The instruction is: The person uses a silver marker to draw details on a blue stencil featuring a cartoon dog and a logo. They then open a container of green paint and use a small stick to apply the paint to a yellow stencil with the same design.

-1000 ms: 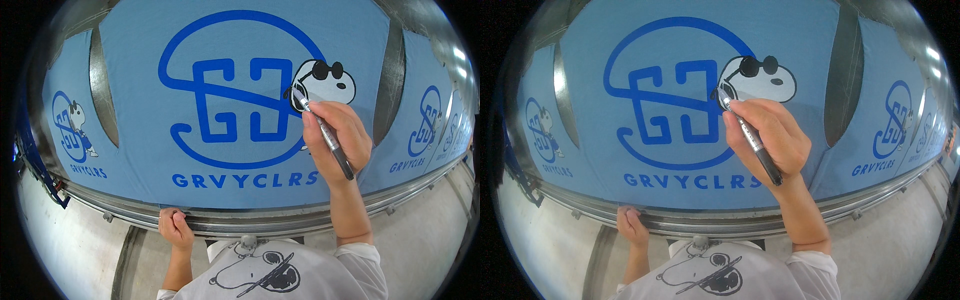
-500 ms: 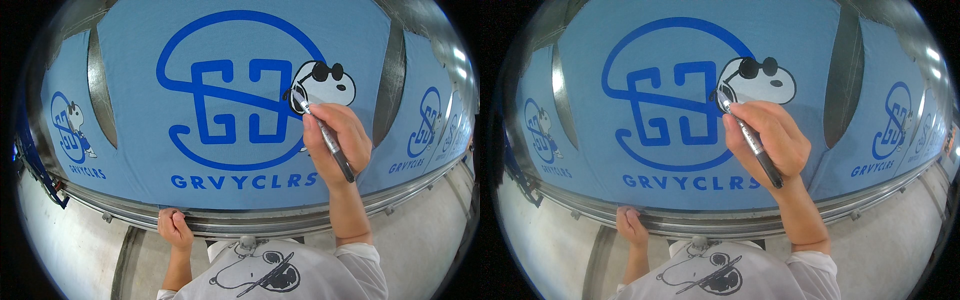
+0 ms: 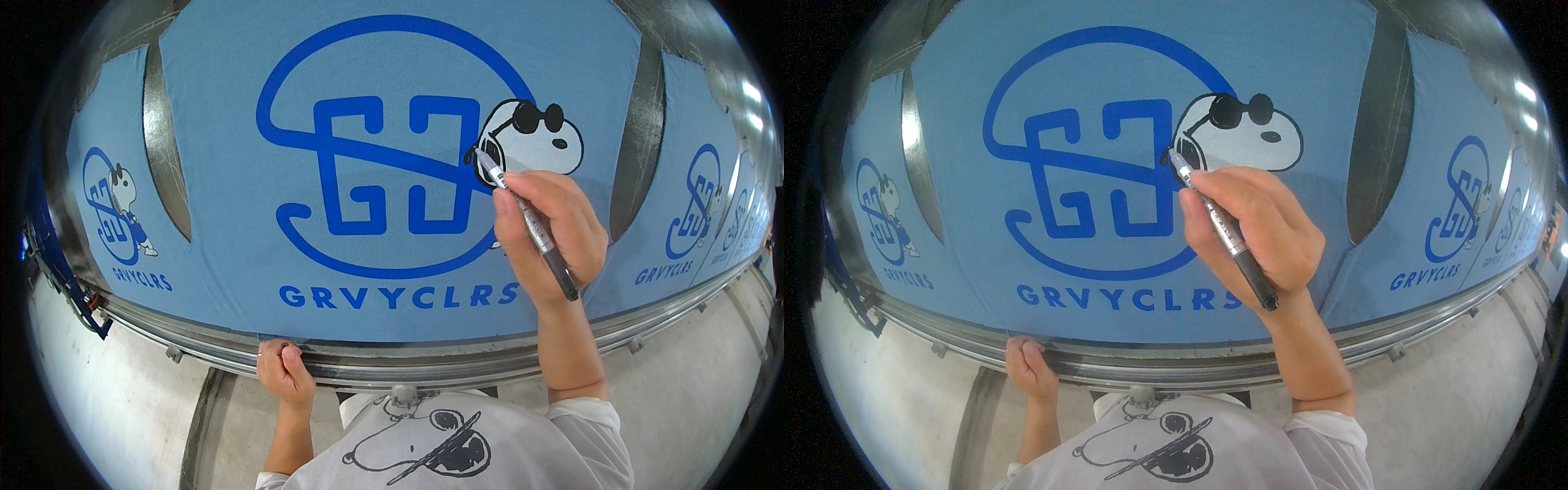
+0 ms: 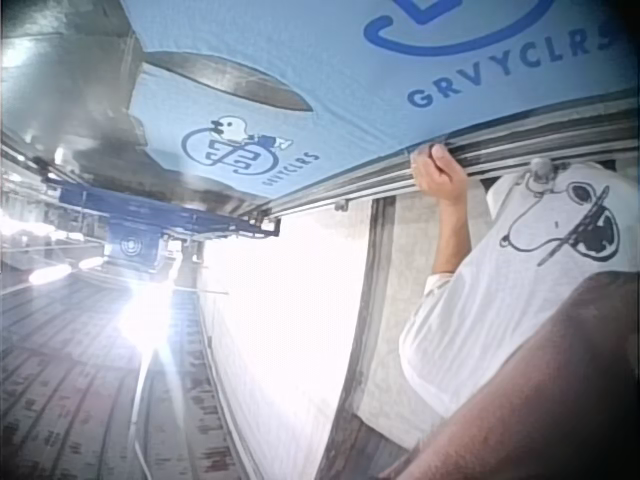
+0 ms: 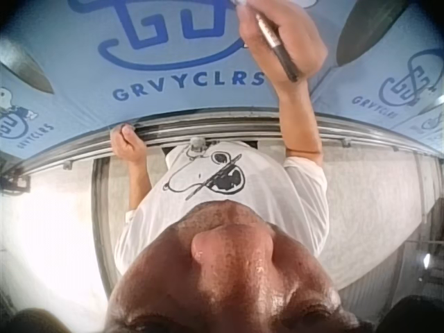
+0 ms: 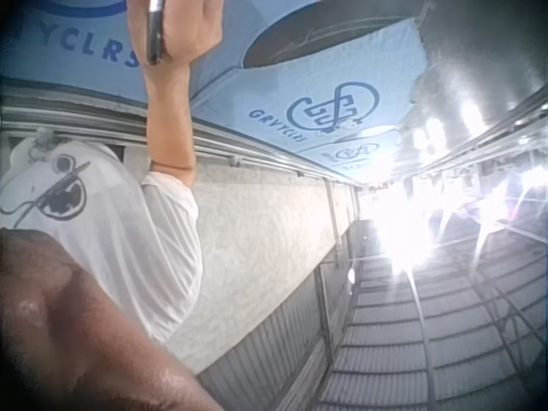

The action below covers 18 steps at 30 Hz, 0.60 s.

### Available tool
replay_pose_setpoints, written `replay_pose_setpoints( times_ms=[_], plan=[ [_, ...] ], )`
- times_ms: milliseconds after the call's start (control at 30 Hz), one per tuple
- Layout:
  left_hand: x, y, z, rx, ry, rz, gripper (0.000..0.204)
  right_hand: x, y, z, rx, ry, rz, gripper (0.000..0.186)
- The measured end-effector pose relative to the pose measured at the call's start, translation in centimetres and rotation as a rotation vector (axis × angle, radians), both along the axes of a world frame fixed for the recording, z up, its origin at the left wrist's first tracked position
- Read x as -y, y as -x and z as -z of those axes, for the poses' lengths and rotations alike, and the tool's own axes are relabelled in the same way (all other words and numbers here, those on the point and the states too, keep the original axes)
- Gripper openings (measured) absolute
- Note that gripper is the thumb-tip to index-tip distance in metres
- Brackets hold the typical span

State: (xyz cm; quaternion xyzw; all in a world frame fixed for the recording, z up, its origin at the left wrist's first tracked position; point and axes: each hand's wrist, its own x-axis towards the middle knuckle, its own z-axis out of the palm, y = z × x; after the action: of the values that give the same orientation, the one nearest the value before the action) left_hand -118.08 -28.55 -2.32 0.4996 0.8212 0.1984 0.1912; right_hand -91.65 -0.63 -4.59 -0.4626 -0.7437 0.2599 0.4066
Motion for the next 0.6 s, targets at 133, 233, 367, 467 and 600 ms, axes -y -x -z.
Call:
replay_pose_setpoints(
  times_ms=[133,233,367,467,600],
  plan=[
    [-0.11,-0.19,-0.09,0.005,-0.004,-0.005,0.03,0.13,-0.03,-0.04,-0.013,0.017,-0.002,0.024],
    [-0.03,-0.14,0.03,0.015,-0.013,-0.006,0.031,0.12,0.02,-0.14,-0.008,0.016,0.003,0.023],
    [0.12,-0.13,0.03,0.008,-0.007,-0.005,0.03,0.09,-0.03,0.07,-0.014,0.002,-0.003,0.022],
    [0.11,-0.11,0.07,0.016,-0.009,-0.005,0.029,0.02,-0.02,-0.12,-0.007,0.004,-0.011,0.022],
    [0.12,-0.07,0.03,0.027,-0.004,-0.009,0.028,0.0,-0.04,0.11,-0.015,-0.019,-0.013,0.022]
  ],
)
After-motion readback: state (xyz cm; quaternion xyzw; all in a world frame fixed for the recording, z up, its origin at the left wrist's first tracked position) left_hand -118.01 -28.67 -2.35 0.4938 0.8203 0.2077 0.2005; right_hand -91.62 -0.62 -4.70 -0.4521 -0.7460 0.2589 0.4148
